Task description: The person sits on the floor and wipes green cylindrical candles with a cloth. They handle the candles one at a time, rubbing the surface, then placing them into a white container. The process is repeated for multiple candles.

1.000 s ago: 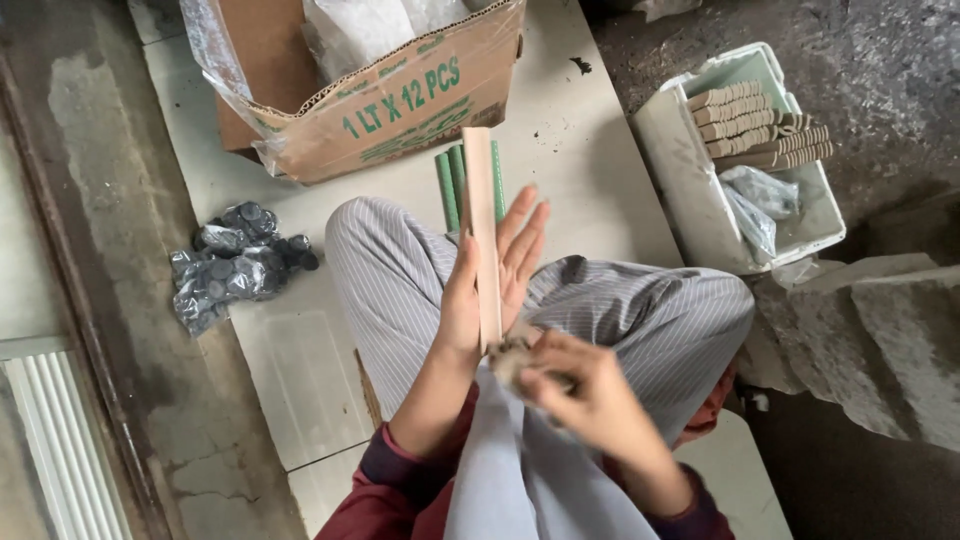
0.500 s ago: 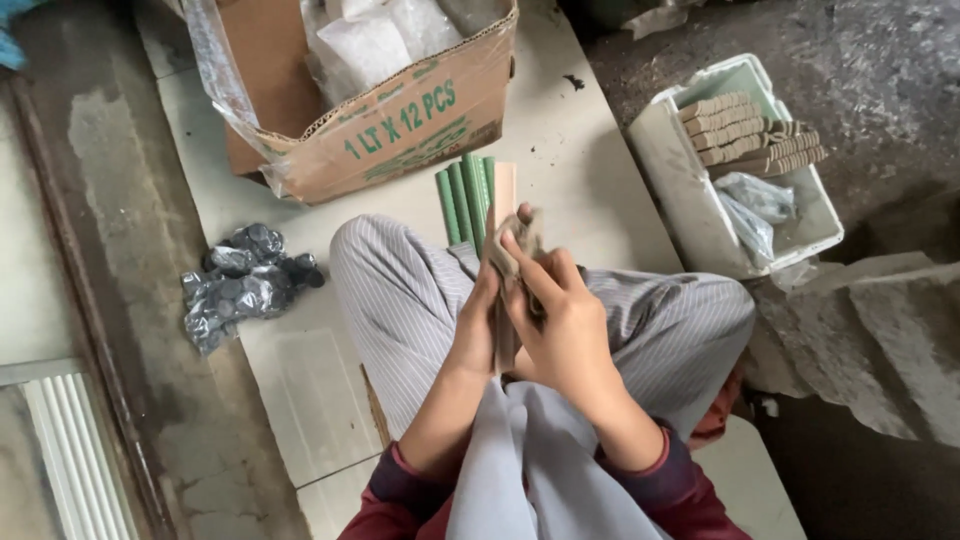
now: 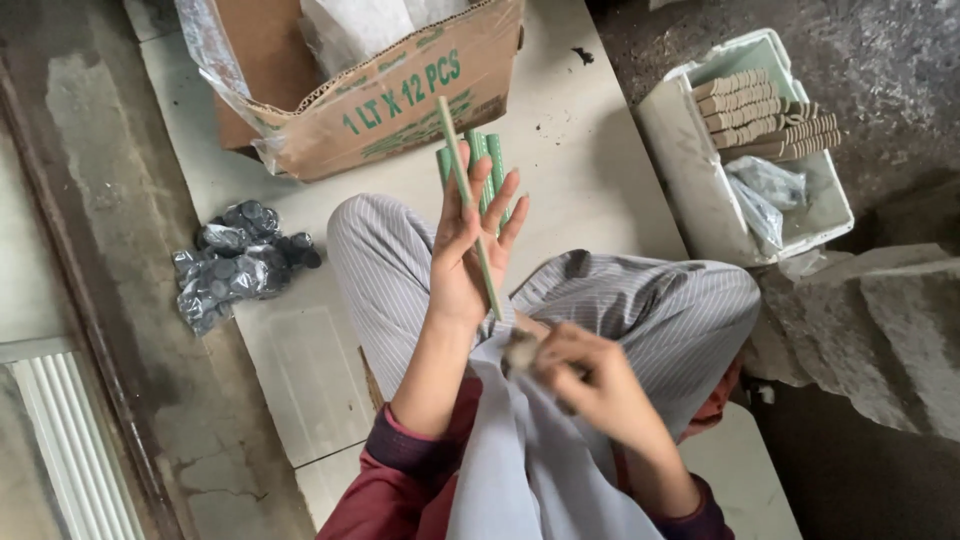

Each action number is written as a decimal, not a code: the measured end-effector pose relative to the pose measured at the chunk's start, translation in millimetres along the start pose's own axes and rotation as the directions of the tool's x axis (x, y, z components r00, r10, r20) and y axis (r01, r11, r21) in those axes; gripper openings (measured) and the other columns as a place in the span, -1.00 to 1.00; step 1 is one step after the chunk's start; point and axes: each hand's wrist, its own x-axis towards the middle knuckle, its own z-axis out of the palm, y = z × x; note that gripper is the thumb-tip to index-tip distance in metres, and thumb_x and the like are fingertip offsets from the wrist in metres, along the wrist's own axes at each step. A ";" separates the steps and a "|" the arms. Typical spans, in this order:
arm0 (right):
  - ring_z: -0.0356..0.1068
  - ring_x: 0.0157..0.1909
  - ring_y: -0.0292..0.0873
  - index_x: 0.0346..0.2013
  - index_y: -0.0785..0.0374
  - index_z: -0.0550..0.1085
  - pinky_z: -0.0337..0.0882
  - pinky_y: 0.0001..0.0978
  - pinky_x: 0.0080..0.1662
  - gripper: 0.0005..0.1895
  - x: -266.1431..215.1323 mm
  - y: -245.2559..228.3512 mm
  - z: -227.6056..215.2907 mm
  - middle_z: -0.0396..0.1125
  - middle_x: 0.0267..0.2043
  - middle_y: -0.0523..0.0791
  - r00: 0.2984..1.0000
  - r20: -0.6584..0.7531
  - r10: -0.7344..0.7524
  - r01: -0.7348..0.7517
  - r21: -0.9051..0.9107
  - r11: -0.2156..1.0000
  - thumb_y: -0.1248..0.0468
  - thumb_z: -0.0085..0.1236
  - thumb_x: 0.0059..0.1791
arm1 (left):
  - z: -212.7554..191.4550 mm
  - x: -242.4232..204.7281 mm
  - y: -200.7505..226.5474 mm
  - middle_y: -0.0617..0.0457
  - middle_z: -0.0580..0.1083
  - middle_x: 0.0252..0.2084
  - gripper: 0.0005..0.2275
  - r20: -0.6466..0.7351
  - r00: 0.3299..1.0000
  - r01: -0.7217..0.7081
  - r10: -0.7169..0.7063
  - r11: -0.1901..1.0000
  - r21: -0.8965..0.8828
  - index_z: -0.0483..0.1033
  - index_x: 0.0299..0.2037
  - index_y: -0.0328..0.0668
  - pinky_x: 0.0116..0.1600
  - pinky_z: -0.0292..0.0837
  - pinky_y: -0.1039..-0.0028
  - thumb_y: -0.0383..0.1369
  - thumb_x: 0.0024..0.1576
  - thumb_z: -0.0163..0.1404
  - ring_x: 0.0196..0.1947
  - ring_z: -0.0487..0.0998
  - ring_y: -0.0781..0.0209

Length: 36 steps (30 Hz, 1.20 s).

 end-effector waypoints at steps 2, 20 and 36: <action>0.48 -0.10 -0.07 -0.21 0.27 0.64 0.45 -0.18 -0.12 -0.81 -20.0 54.4 -14.3 0.50 -0.18 0.06 0.970 -0.241 0.019 -0.017 0.011 1.000 0.29 0.23 -0.08 | 12.7 -2.6 5.8 0.06 0.17 0.51 -0.35 -0.055 0.998 0.018 -0.017 0.999 0.026 -0.08 0.55 0.27 0.46 0.24 0.07 -0.38 0.30 -0.03 0.46 0.22 -0.13; 0.36 0.18 0.00 0.18 0.12 0.53 0.38 -0.20 0.19 -0.61 80.5 -31.5 27.1 0.37 0.23 -0.05 0.877 -0.209 -0.432 0.288 -0.492 0.822 0.40 0.17 0.05 | 5.9 -20.0 -29.1 -0.08 0.22 0.43 -0.47 -0.240 0.970 0.038 -0.032 0.999 0.023 -0.03 0.53 0.24 0.52 0.09 0.16 -0.25 0.36 -0.14 0.44 0.22 0.02; 0.44 -0.13 -0.13 0.01 0.13 0.55 0.43 -0.17 -0.02 -0.72 52.6 109.6 28.7 0.49 -0.29 0.02 0.858 -0.167 0.487 -0.435 0.270 0.859 0.10 0.06 0.10 | -50.4 48.1 -63.5 -0.31 0.40 0.21 -0.52 -0.536 0.838 0.227 0.106 0.824 0.519 0.27 0.36 -0.11 0.34 0.37 0.09 -0.14 0.29 0.01 0.19 0.48 -0.11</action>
